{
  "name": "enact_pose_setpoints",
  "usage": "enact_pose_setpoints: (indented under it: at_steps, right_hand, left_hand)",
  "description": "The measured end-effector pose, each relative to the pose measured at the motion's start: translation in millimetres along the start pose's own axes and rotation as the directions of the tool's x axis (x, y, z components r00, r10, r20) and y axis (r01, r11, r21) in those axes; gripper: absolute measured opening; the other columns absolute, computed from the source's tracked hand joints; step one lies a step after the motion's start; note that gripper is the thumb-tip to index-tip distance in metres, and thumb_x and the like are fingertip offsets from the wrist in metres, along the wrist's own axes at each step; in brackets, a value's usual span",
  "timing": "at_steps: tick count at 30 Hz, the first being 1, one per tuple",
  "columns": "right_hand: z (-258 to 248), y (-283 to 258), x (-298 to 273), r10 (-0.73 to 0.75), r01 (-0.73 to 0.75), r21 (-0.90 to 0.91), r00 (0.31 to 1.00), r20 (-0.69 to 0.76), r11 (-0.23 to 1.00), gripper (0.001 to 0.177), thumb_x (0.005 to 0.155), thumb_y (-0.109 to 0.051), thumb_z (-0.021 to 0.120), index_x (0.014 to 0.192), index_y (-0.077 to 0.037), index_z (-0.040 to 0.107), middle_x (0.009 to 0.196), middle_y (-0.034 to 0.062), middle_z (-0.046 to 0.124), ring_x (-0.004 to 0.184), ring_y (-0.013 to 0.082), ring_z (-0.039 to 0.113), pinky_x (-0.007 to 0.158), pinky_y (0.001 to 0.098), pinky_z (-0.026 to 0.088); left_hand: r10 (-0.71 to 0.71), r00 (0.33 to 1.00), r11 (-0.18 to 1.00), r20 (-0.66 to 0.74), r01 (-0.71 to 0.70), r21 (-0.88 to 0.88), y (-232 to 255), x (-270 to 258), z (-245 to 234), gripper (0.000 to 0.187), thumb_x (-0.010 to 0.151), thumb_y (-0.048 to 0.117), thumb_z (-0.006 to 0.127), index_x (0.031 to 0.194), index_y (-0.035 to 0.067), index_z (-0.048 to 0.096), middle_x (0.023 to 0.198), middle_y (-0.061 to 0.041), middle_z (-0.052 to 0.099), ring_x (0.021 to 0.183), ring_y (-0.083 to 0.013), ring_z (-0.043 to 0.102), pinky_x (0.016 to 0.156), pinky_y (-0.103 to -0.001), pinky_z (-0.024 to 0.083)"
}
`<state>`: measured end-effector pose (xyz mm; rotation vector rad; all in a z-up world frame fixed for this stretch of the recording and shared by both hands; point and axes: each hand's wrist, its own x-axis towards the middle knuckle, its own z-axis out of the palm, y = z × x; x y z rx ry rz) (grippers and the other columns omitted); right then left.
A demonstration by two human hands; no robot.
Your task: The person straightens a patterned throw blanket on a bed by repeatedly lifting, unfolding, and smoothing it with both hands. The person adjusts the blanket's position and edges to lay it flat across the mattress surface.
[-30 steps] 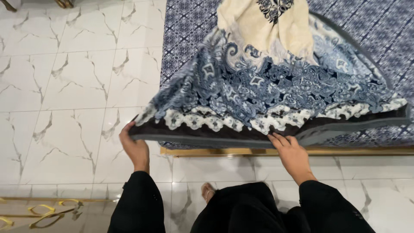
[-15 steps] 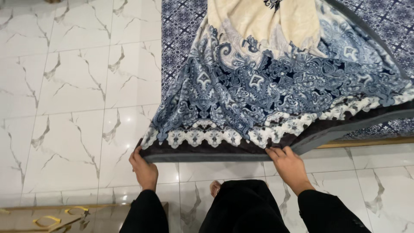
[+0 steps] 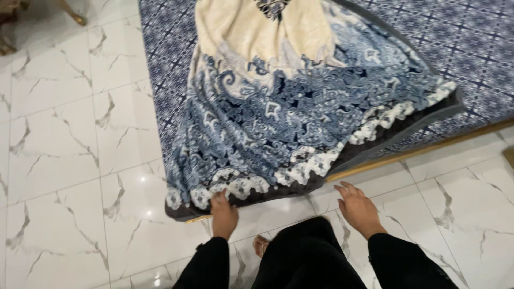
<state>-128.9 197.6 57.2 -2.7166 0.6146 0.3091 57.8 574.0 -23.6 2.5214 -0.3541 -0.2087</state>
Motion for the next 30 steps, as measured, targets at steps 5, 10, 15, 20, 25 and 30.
enact_pose_setpoints:
  at_steps: [5,10,15,20,25,30]
  right_hand:
    - [-19,72,4,0.214,-0.211,0.188,0.977,0.004,0.959,0.04,0.095,-0.025,0.06,0.135,-0.02,0.059,0.151,0.0072,0.049,0.127,0.0339,0.056,0.103,0.0447,0.05]
    - [-53,124,10,0.236,-0.21,0.272,0.969,-0.067,0.939,0.04,0.096,-0.025,0.058,0.135,-0.019,0.058,0.144,0.0082,0.054,0.122,0.0338,0.059,0.098,0.0455,0.051]
    - [-102,172,36,0.222,-0.193,0.238,0.97,-0.1,0.952,0.04,0.098,-0.025,0.056,0.137,-0.02,0.058,0.136,0.0103,0.057,0.121,0.0357,0.058,0.1,0.0468,0.049]
    - [-136,232,54,0.196,-0.137,0.295,0.964,-0.181,0.946,0.038,0.096,-0.022,0.056,0.134,-0.018,0.058,0.135,0.0111,0.059,0.123,0.0366,0.057,0.095,0.0477,0.05]
    - [-146,283,69,0.184,-0.101,0.309,0.949,-0.255,0.946,0.038,0.094,-0.022,0.059,0.132,-0.013,0.06,0.129,0.0162,0.062,0.12,0.0387,0.058,0.1,0.0473,0.048]
    - [-149,317,89,0.223,-0.134,0.355,0.949,-0.222,0.925,0.034,0.095,-0.024,0.059,0.128,-0.014,0.063,0.127,0.0158,0.064,0.12,0.0382,0.059,0.101,0.0461,0.047]
  left_hand:
    - [0.074,0.97,0.997,0.233,-0.068,-0.036,110,-4,31,0.055,0.088,0.009,0.064,0.141,0.008,0.046,0.147,-0.021,0.04,0.128,-0.0452,0.048,0.105,-0.052,0.044]
    - [0.027,0.939,0.991,0.342,-0.071,0.115,209,0,50,0.05,0.092,0.01,0.06,0.14,0.016,0.048,0.148,-0.011,0.042,0.132,-0.0383,0.048,0.102,-0.048,0.046]
    - [0.182,0.959,0.957,0.216,-0.223,0.185,290,25,78,0.049,0.091,0.01,0.062,0.138,0.014,0.05,0.142,-0.012,0.046,0.133,-0.0365,0.045,0.1,-0.048,0.046]
    - [0.223,0.967,0.957,0.122,-0.241,0.159,348,40,112,0.047,0.09,0.01,0.062,0.136,0.013,0.052,0.138,-0.009,0.051,0.131,-0.0329,0.048,0.102,-0.047,0.047]
    - [0.304,0.951,0.936,0.059,-0.309,0.17,388,53,140,0.043,0.088,0.013,0.065,0.129,0.01,0.053,0.137,-0.012,0.052,0.129,-0.0356,0.048,0.1,-0.05,0.046]
    - [0.296,0.947,0.946,0.122,-0.308,0.101,426,83,161,0.045,0.088,0.01,0.062,0.132,0.014,0.054,0.134,-0.011,0.053,0.13,-0.0344,0.049,0.101,-0.049,0.045]
